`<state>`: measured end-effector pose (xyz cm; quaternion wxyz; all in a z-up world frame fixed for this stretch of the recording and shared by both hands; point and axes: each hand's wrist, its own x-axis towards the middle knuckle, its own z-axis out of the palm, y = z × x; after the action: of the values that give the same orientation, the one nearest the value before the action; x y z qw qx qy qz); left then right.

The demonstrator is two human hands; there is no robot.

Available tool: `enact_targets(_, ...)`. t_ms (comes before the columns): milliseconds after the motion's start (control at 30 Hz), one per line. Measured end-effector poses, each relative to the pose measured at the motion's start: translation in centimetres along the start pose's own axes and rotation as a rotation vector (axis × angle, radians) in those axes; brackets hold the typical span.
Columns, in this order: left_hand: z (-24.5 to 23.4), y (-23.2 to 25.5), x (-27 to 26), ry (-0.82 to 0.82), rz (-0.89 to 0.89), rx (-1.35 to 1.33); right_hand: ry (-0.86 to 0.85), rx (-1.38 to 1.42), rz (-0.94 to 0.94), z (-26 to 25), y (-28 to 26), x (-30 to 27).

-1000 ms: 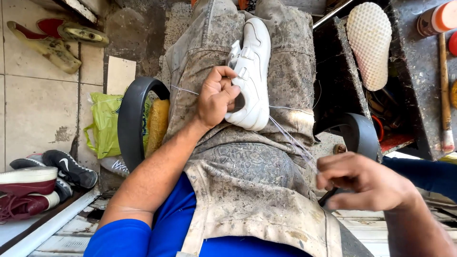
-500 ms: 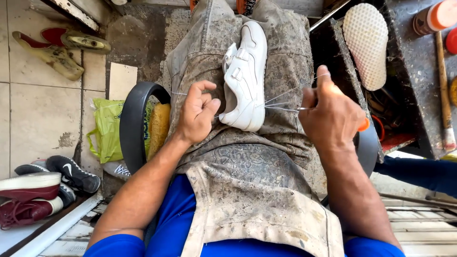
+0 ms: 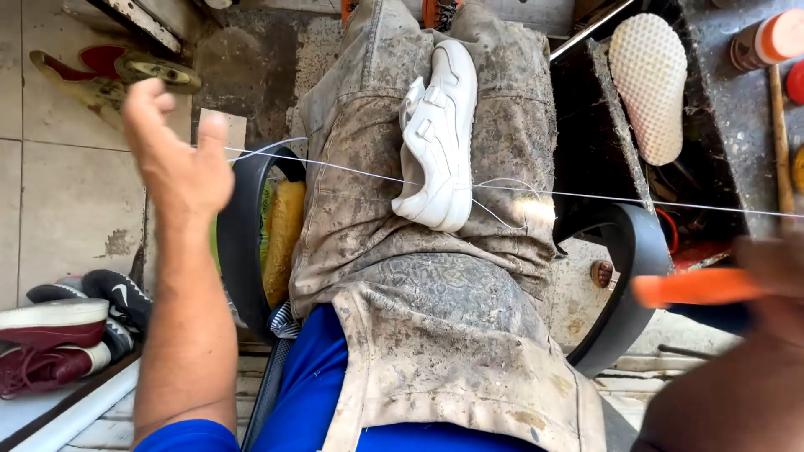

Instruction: Hand-stitching the sole of a sneaker using an awl and thread at a workbench

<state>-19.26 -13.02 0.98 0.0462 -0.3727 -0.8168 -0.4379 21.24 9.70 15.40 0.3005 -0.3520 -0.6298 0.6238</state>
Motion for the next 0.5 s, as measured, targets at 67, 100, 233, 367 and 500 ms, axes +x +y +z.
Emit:
enact_targets(67, 1.6, 4.9, -0.7, -0.113, 0.038, -0.113, -0.022, -0.131, -0.012, 0.4, 0.4, 0.2)
enact_targets(100, 2.4, 7.4, -1.0, -0.232, 0.084, -0.227, -0.037, -0.260, -0.020, 0.7, 0.7, 0.2)
enact_targets(233, 6.8, 11.3, -3.4, -0.587, 0.227, -0.137, -0.090, -0.530, -0.055, 1.7, 1.9, 1.2)
enact_targets(367, 7.4, 12.0, -4.3, -0.695, 0.312, 0.125, -0.102, -0.888, -0.071, 3.0, 4.7, 1.3)
enact_targets(500, 6.5, 11.4, -4.2, -0.770, 0.091, -0.452, -0.305, -1.229, 0.157, 6.4, 9.1, 4.9)
